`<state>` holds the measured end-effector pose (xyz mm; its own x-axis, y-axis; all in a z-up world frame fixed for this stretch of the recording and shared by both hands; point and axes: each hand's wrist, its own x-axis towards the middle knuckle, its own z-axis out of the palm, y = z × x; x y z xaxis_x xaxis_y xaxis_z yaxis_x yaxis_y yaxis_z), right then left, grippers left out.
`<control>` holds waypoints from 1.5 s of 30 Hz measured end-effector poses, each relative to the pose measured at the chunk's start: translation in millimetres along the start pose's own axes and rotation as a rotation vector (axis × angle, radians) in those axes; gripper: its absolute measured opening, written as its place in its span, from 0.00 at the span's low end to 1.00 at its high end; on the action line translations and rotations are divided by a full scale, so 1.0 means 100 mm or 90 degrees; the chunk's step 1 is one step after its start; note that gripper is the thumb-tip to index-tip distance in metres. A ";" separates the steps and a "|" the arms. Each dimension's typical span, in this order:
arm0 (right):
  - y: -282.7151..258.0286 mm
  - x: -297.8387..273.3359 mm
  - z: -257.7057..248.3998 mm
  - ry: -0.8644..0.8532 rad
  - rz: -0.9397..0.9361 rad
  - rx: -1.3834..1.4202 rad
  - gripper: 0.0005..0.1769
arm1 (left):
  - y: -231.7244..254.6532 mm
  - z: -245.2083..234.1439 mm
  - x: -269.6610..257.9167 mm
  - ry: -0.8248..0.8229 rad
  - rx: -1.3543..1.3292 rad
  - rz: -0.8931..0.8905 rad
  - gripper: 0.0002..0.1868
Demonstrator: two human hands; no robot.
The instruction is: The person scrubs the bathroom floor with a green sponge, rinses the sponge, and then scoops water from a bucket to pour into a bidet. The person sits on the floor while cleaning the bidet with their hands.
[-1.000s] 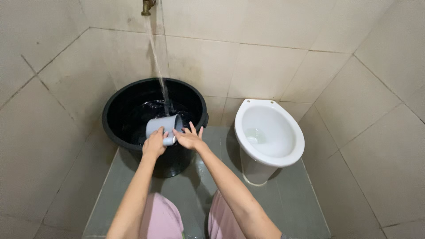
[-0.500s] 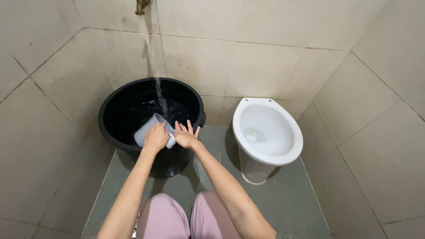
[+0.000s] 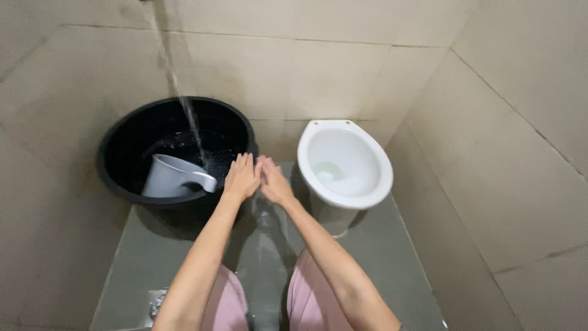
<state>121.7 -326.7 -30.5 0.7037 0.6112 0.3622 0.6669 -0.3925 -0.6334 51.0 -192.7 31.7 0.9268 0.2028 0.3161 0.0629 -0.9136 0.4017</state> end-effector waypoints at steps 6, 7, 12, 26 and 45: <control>0.48 -0.43 -0.97 0.053 0.069 -0.248 0.37 | 0.59 0.65 0.16 0.014 -0.012 0.088 0.36; 0.52 -0.46 -1.09 0.063 0.079 -0.258 0.37 | 0.70 0.72 0.19 0.008 -0.026 0.095 0.36; 0.71 -0.67 -1.51 0.066 0.217 -0.281 0.39 | 1.15 0.94 0.31 -0.019 -0.049 0.120 0.37; 0.91 -0.93 -1.56 0.060 0.291 -0.245 0.40 | 1.19 1.20 0.26 -0.060 -0.020 0.094 0.39; 1.01 -1.34 -1.30 0.007 0.329 -0.262 0.40 | 1.29 0.92 -0.06 -0.067 0.054 0.102 0.40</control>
<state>126.5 -538.2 -53.9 0.9594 0.2674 0.0897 0.2801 -0.8655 -0.4153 87.3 -343.8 2.5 0.9605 0.0182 0.2777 -0.0624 -0.9584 0.2787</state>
